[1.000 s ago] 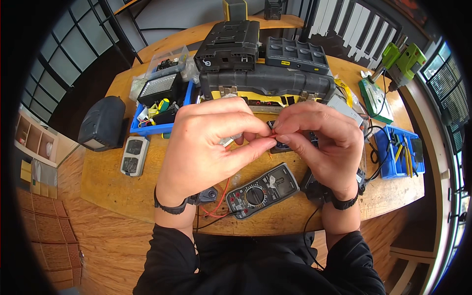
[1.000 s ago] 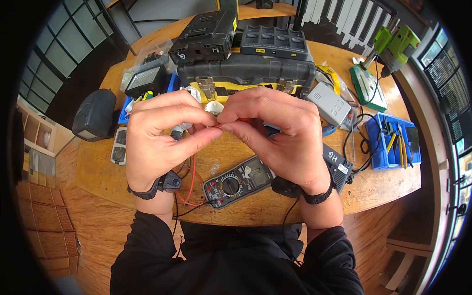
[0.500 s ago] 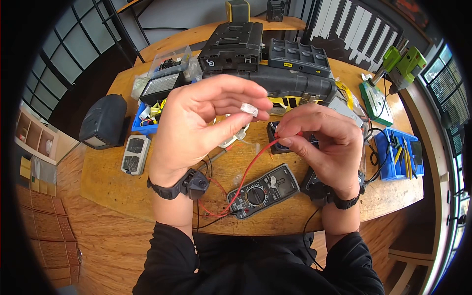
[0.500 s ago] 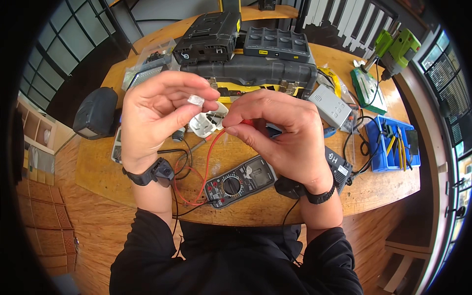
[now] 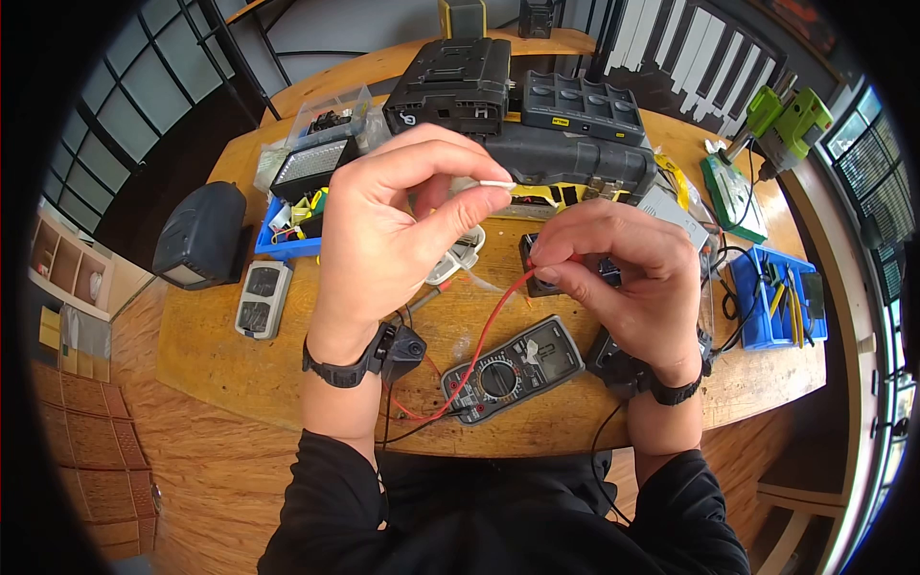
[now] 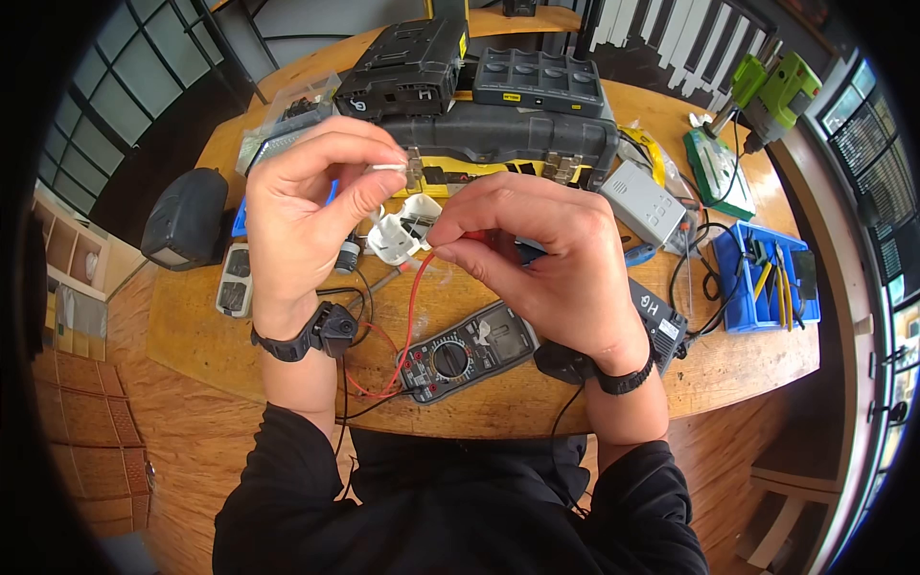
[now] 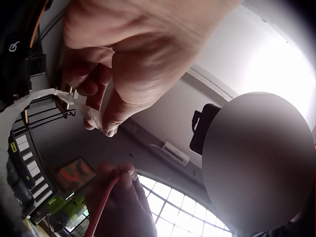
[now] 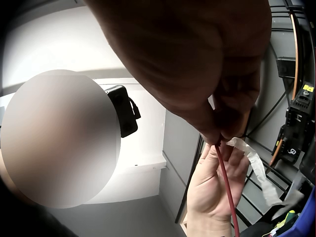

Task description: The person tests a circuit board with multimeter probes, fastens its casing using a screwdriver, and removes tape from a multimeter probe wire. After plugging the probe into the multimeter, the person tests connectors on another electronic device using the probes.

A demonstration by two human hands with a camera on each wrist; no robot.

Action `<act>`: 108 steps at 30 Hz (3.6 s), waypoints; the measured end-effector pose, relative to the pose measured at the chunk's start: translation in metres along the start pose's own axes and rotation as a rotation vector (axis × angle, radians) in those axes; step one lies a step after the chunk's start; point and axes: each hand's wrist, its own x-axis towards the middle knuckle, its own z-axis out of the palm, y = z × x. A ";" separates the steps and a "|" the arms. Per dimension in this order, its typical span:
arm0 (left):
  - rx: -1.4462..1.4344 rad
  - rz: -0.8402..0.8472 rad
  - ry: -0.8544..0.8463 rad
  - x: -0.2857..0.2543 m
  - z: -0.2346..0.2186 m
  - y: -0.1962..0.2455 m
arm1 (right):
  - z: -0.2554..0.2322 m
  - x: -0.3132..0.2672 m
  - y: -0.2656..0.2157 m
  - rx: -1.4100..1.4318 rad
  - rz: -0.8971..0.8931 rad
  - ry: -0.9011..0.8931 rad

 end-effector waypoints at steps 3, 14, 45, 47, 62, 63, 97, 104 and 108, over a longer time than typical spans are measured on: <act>-0.038 0.011 -0.009 0.001 0.005 0.000 | 0.001 0.000 0.000 -0.005 -0.003 0.009; -0.129 -0.087 0.035 -0.004 0.023 -0.001 | 0.005 0.001 0.004 0.052 -0.035 0.153; 0.160 -0.053 -0.046 -0.004 0.018 0.014 | 0.007 0.002 0.007 0.109 -0.067 0.209; 0.046 -0.023 -0.116 -0.006 0.020 0.009 | 0.007 0.000 0.006 0.207 -0.020 0.244; 0.067 -0.021 -0.194 -0.007 0.019 0.013 | 0.007 0.000 0.005 0.339 0.068 0.246; 0.066 -0.019 -0.196 -0.007 0.019 0.014 | 0.007 -0.001 0.004 0.337 0.067 0.248; 0.011 -0.004 -0.233 -0.006 0.018 0.010 | -0.001 -0.003 -0.005 0.425 0.216 0.264; -0.284 -0.209 -0.220 -0.004 0.012 0.010 | -0.001 -0.004 -0.006 0.433 0.213 0.319; -0.242 -0.243 -0.219 0.003 0.007 -0.003 | -0.002 -0.004 -0.003 0.463 0.173 0.363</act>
